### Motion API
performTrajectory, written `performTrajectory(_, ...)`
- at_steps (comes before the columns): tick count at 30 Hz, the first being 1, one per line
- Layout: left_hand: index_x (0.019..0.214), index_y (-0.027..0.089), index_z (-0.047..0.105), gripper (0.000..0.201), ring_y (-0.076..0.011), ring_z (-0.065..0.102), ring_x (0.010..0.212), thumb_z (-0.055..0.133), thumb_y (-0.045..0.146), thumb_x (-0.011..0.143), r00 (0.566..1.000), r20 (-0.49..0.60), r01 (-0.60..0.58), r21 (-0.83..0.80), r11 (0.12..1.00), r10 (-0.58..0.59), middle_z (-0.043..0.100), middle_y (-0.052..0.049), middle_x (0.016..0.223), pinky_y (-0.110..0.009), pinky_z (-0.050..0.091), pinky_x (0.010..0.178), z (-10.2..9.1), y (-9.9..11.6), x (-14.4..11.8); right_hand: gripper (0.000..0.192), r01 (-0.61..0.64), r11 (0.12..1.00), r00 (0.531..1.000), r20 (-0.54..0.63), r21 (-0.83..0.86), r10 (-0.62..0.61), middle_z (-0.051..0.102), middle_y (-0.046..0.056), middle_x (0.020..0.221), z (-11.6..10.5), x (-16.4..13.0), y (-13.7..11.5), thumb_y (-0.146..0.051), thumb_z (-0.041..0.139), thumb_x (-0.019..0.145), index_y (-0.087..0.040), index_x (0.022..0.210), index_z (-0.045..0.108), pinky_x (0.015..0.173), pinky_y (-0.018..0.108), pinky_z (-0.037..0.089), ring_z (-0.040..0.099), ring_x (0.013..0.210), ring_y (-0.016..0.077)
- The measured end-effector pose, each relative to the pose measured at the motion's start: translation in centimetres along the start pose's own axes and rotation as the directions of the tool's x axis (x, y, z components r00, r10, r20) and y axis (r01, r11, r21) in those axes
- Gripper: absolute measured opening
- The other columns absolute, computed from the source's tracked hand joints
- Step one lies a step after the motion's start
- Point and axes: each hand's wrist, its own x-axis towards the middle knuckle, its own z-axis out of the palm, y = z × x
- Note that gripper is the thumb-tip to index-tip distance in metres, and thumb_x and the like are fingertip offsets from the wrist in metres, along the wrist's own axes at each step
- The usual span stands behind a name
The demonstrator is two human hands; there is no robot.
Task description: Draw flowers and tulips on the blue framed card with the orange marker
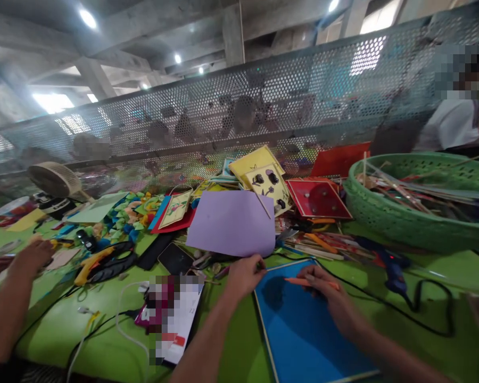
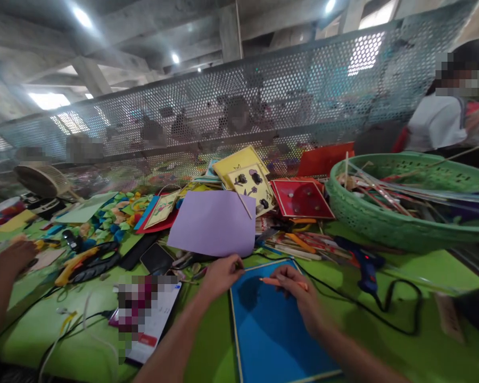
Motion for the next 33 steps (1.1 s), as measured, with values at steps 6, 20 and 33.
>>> performTrajectory(6, 0.103, 0.028, 0.071, 0.016, -0.0186, 0.070, 0.086, 0.063, 0.034, 0.091, 0.999, 0.004, 0.047, -0.065, 0.997, -0.047, 0.076, 0.002, 0.089, -0.027, 0.044, 0.074, 0.3, 0.3, -0.2, 0.027, -0.104, 0.994, 0.994, 0.041, 0.034, 0.102, 0.062, 0.002, 0.078, -1.4, -0.2, 0.6, -0.051, 0.068, 0.084, -0.024, 0.079, 0.072, 0.065, 0.032, 0.041, 0.051, 0.071, 0.0200)
performTrajectory(20, 0.110, 0.027, 0.069, 0.021, -0.0179, 0.068, 0.087, 0.063, 0.039, 0.093, 0.999, 0.051, -0.014, -0.068, 0.998, 0.018, 0.075, 0.001, 0.092, -0.027, 0.044, 0.076, -0.3, 0.7, -0.1, 0.019, -0.156, 0.987, 0.985, 0.087, 0.042, 0.152, 0.070, 0.003, 0.092, -2.1, -0.4, -0.1, -0.037, 0.082, 0.077, -0.026, 0.089, 0.073, 0.077, 0.034, 0.047, 0.062, 0.090, 0.0225)
performTrajectory(33, 0.112, 0.027, 0.069, 0.024, -0.0207, 0.068, 0.093, 0.067, 0.038, 0.091, 0.993, 0.024, -0.115, -0.091, 0.989, 0.118, 0.075, -0.002, 0.096, -0.029, 0.046, 0.080, 0.1, -0.4, 0.4, 0.019, -0.102, 0.989, 0.987, 0.110, -0.105, 0.114, 0.067, -0.002, 0.075, -1.3, -1.4, -0.5, -0.041, 0.081, 0.076, -0.025, 0.080, 0.072, 0.065, 0.031, 0.044, 0.058, 0.068, 0.0166)
